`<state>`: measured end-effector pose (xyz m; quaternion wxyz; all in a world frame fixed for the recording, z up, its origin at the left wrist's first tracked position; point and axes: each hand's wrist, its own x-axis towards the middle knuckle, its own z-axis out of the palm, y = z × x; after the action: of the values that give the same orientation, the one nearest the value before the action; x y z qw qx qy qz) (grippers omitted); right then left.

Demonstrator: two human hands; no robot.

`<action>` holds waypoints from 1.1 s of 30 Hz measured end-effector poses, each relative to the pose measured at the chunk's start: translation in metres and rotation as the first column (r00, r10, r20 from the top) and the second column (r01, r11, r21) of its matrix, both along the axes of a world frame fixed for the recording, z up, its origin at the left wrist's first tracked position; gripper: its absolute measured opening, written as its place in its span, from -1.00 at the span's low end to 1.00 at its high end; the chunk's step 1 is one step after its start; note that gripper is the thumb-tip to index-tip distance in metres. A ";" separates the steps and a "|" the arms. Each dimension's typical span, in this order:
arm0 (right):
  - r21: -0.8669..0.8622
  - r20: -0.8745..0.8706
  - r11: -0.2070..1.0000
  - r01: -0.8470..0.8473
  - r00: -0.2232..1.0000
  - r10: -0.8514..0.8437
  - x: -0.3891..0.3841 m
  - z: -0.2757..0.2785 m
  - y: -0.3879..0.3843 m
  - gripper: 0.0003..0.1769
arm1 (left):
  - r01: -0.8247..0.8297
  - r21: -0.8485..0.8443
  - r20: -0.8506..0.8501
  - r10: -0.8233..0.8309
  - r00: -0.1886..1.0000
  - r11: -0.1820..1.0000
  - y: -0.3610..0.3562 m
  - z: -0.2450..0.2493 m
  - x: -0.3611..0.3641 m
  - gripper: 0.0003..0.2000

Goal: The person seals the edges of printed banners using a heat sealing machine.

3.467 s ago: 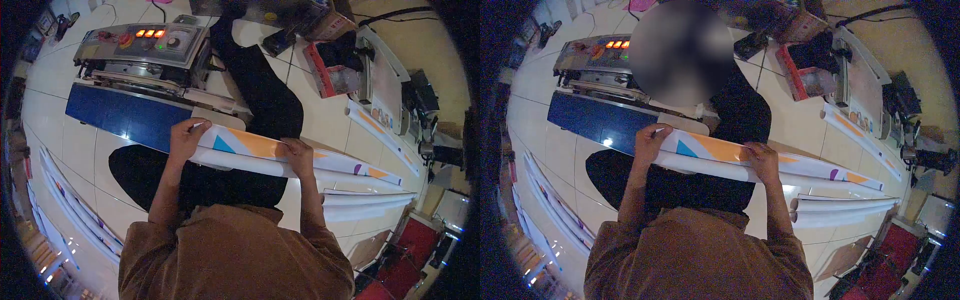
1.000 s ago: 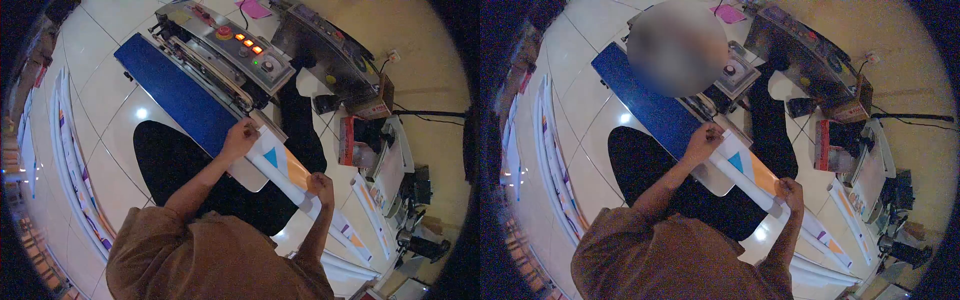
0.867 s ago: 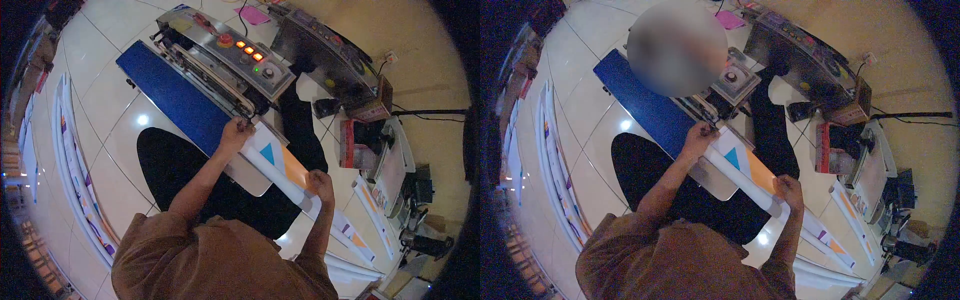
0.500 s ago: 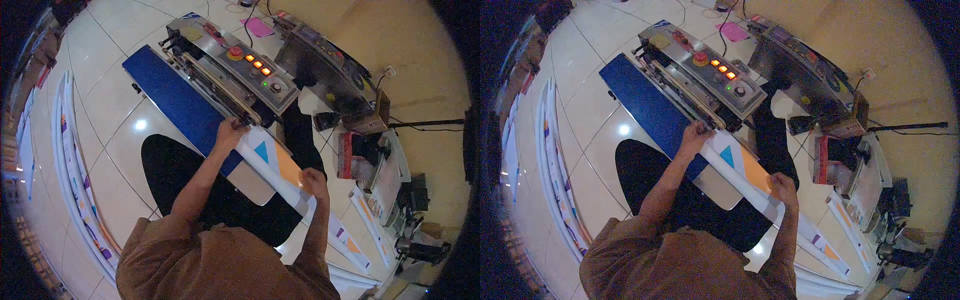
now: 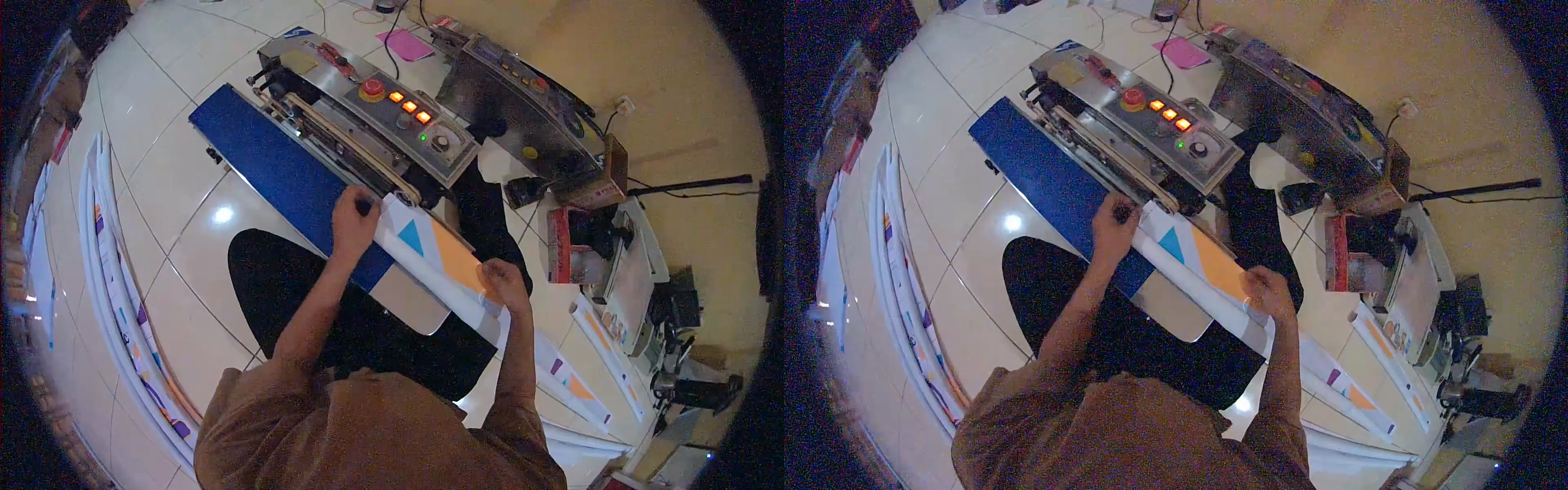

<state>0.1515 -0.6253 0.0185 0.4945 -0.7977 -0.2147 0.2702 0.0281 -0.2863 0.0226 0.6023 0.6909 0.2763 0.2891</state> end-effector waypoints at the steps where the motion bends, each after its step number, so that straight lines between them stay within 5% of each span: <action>1: -0.069 0.096 0.997 -0.028 0.995 0.035 0.003 0.001 0.002 -0.83 | -0.069 0.259 -0.008 0.074 0.997 0.964 -0.007 0.013 -0.009 -0.80; 2: -0.142 0.184 0.989 -0.050 0.980 0.076 0.004 0.003 0.006 -0.82 | -0.128 0.498 0.000 0.147 0.989 0.858 -0.016 0.028 -0.018 -0.78; 3: -0.145 0.172 0.988 -0.047 0.982 0.072 0.000 0.014 0.014 -0.82 | -0.117 0.496 -0.012 0.142 0.990 0.860 -0.027 0.038 -0.025 -0.78; 5: -0.252 -0.060 0.967 0.039 0.997 -0.056 -0.009 0.040 0.034 -0.79 | 0.243 0.623 -0.202 -0.147 0.968 0.743 -0.055 0.055 -0.032 -0.71; 6: -0.248 -0.060 0.968 0.033 0.997 -0.049 -0.009 0.036 0.034 -0.79 | 0.238 0.626 -0.203 -0.140 0.969 0.742 -0.065 0.057 -0.034 -0.71; 8: -0.169 -0.017 0.986 0.010 1.000 -0.013 -0.002 0.026 0.033 -0.79 | 0.260 0.793 -0.265 -0.072 0.962 0.551 -0.079 0.061 -0.030 -0.59; 11: -0.155 -0.003 0.988 -0.005 1.000 0.005 -0.001 0.017 0.032 -0.77 | 0.496 0.676 -0.429 -0.255 0.866 0.545 -0.091 0.046 -0.021 -0.45; 14: -0.192 0.125 0.981 -0.018 0.991 0.043 -0.009 0.042 0.050 -0.76 | 0.565 0.683 -0.456 -0.333 0.825 0.463 -0.108 0.032 -0.018 -0.38; 18: -0.182 0.037 0.983 -0.019 0.999 0.026 -0.004 0.035 0.054 -0.72 | 0.531 0.686 -0.449 -0.285 0.847 0.496 -0.128 0.029 -0.021 -0.30; 33: -0.231 0.246 0.973 0.011 0.968 0.047 -0.008 0.032 0.043 -0.64 | 0.444 0.739 -0.376 -0.237 0.896 0.506 -0.149 0.004 -0.010 -0.38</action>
<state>0.1431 -0.5825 0.0509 0.3649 -0.8754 -0.2497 0.1952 0.0184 -0.4354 0.0262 0.2290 0.9564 0.0378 0.1772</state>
